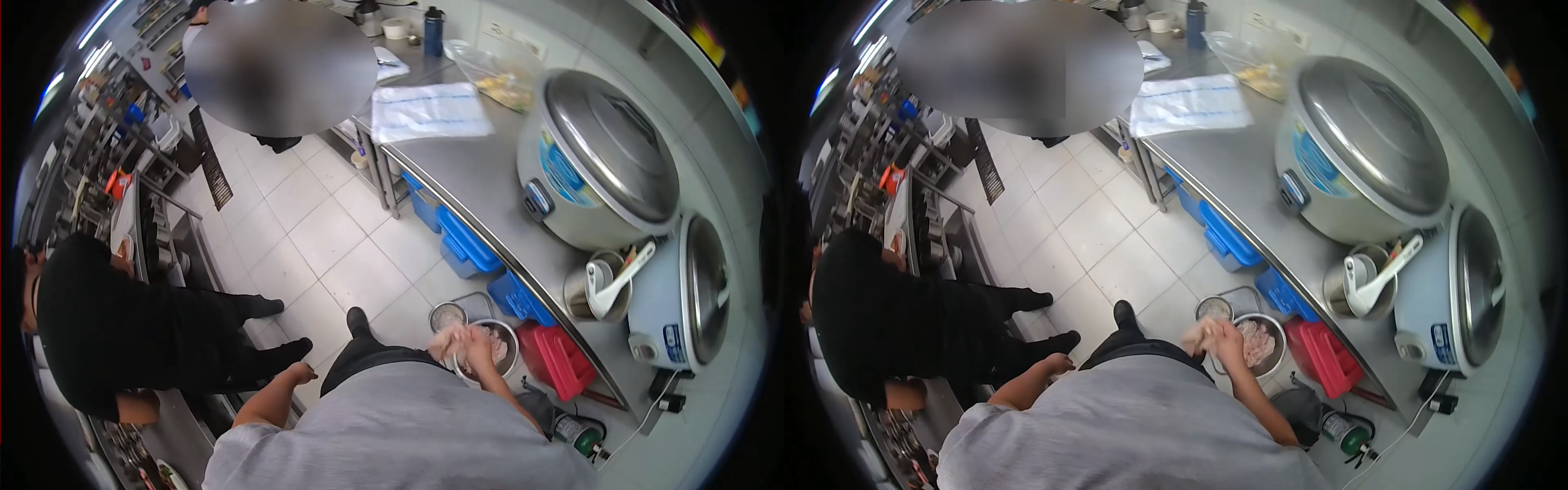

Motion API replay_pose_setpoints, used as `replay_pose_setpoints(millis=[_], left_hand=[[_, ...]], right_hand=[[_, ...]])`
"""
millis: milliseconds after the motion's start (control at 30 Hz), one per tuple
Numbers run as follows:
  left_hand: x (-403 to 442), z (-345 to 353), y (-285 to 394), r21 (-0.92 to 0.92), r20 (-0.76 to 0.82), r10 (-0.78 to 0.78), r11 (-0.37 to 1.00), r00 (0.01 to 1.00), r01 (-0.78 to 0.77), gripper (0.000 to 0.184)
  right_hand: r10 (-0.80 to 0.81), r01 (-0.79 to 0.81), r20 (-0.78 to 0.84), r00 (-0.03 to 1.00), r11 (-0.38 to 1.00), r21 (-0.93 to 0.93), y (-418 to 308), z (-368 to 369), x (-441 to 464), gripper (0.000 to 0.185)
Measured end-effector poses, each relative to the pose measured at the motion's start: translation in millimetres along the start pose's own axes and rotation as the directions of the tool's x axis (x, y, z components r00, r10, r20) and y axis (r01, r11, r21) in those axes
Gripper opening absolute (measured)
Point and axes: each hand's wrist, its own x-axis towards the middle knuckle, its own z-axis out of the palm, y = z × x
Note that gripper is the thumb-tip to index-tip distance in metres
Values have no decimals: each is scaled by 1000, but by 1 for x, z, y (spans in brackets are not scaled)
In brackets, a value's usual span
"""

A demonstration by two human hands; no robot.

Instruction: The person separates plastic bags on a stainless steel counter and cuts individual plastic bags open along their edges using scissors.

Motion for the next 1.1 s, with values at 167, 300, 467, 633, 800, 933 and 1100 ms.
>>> replay_pose_setpoints(millis=[167, 300, 467, 633, 800, 933, 1100], left_hand=[[16, -81, 16, -253, -175, 81, 959, 981, -125, 43], [36, -158, -23, -334, -279, 107, 921, 954, -201, 46], [4, -256, -88, -204, -377, 150, 949, 914, -240, 48], [-25, -307, -132, -247, -419, 214, 909, 883, -337, 43], [10, -378, -95, -562, -546, 107, 689, 831, -458, 42], [37, -453, -52, -635, -630, 137, 474, 764, -609, 41], [80, -516, -70, -528, -553, 102, 724, 827, -443, 43]], right_hand=[[-605, 516, -241, 759, 785, -343, -172, -10, 100, 25], [-705, 318, -245, 665, 565, -762, -221, -28, 164, 30], [-586, 175, -367, 723, 668, -723, -211, 36, 187, 37], [-462, 183, -148, 875, 596, -782, -202, 144, 217, 44], [-507, 318, -106, 855, 676, -665, -276, 178, 307, 44], [-618, 328, -211, 757, 639, -695, -294, 109, 425, 47], [-510, -125, -410, 756, 503, -855, -240, -45, 595, 67]])
